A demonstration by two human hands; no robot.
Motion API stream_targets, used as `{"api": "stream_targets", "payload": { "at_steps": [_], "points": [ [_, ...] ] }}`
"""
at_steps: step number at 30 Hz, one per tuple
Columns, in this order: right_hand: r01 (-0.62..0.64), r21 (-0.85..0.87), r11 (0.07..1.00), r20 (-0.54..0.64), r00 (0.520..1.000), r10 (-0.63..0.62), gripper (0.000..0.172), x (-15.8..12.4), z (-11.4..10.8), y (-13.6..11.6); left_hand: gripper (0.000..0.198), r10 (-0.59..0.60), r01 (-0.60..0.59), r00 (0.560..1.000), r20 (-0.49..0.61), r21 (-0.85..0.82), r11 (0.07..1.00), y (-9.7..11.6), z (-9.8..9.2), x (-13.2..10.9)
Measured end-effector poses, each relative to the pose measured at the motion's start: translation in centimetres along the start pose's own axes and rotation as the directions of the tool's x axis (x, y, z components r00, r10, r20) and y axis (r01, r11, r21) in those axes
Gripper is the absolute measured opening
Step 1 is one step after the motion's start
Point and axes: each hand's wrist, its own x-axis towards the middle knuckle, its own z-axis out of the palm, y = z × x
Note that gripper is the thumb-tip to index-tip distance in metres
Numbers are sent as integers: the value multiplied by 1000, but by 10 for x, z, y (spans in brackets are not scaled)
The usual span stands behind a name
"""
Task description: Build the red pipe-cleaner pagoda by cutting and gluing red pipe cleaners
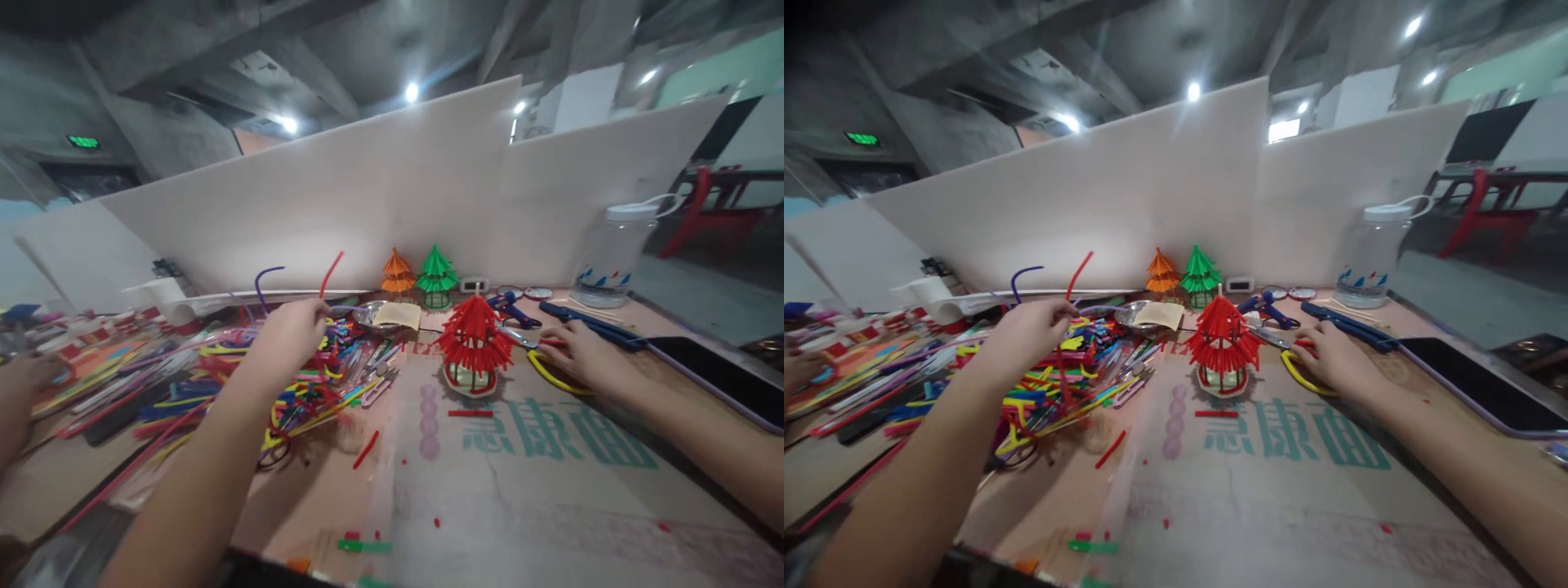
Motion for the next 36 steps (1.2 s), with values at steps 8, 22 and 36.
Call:
{"api": "stream_targets", "payload": {
  "at_steps": [8, 22, 36],
  "points": [
    [-32, 395, 918, -40, 998, 52, 40, 23, -87, -86, 19, 318, -422, 904, -287, -469, 776, 120, -9, -2],
    [-24, 1000, 7, 24, 1000, 6, 42, 40, -105, -176, 13, 595, -407, 803, -29, -756, 512, 155, 27, 6],
    [526, 710, 468, -704, 533, 469, 22, 13, -213, -125, 38, 551, -404, 834, 40, -636, 657, 126, 13, 18]
  ]
}}
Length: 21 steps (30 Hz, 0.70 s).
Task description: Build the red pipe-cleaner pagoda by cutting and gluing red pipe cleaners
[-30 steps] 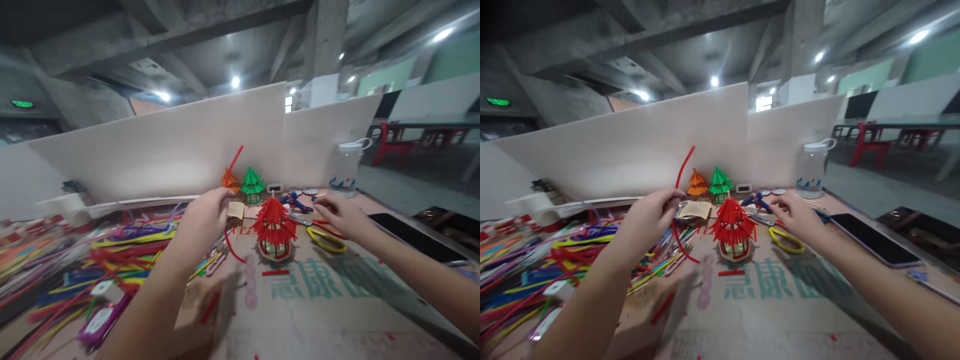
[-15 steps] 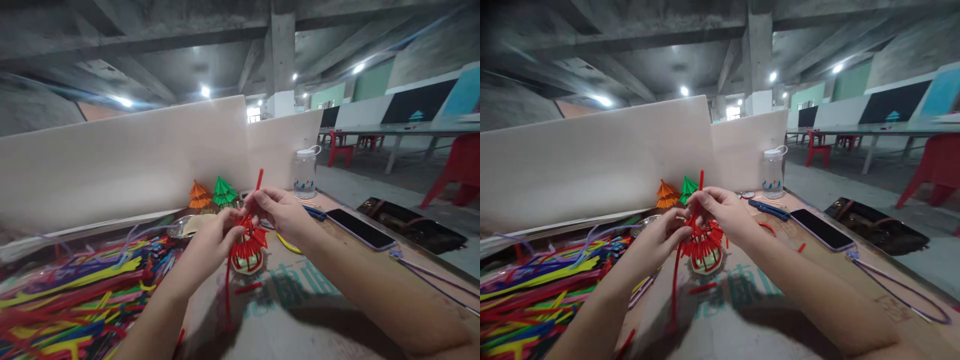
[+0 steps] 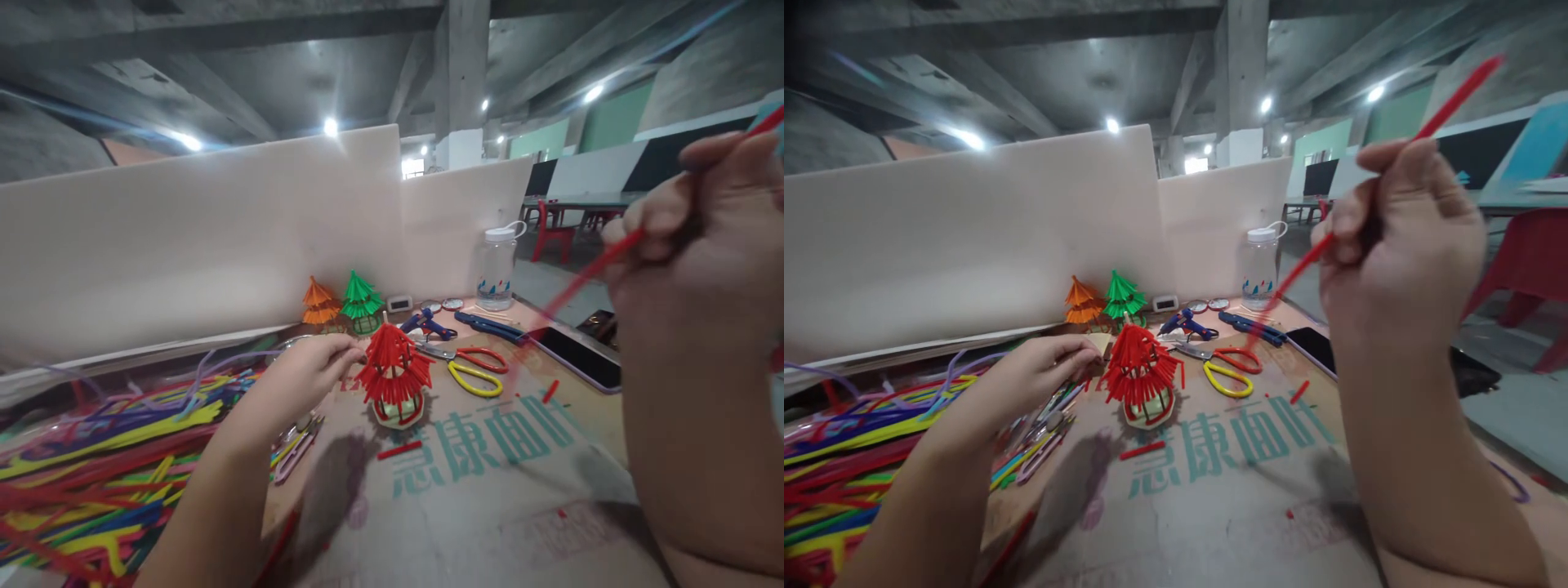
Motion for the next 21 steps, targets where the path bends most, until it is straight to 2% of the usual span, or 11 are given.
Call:
{"api": "stream_targets", "payload": {
  "at_steps": [1, 3, 5, 7, 9, 10, 11, 15, 17, 19, 21],
  "points": [
    [-33, -19, 999, 35, 999, 34, 21, -3, 1, -4, 38, -16, 15, 1000, -24, -28, 999, -2, 1, 1],
    [-136, -84, 987, 182, 972, 149, 17, -18, 6, -7, 38, -17, 3, 995, -102, -144, 990, -4, 5, 3],
    [-221, -178, 959, 374, 886, 273, 23, -41, 17, 0, 39, 3, -56, 983, -184, -282, 958, -2, 13, 4],
    [-259, -301, 918, 582, 712, 392, 45, -69, 31, 13, 40, 26, -117, 971, -239, -376, 919, 2, 21, 5],
    [-255, -358, 898, 716, 542, 439, 53, -96, 42, 28, 38, 51, -157, 967, -250, -425, 892, 8, 28, 5],
    [-257, -363, 895, 746, 495, 445, 53, -106, 46, 35, 37, 60, -169, 967, -247, -446, 879, 11, 30, 6],
    [-262, -367, 892, 760, 469, 451, 54, -114, 49, 40, 35, 67, -178, 968, -243, -474, 863, 14, 32, 6],
    [-323, -392, 861, 748, 433, 503, 57, -119, 52, 49, 26, 43, -213, 962, -270, -642, 737, 24, 32, 10],
    [-326, -413, 850, 722, 452, 524, 54, -109, 49, 51, 20, -9, -226, 953, -304, -726, 650, 24, 31, 12],
    [-236, -483, 843, 665, 528, 528, 42, -91, 43, 56, 17, -66, -233, 941, -332, -775, 587, 21, 28, 15],
    [-32, -639, 768, 581, 634, 510, 36, -66, 31, 68, 17, -85, -242, 926, -368, -753, 612, 15, 25, 16]
  ]
}}
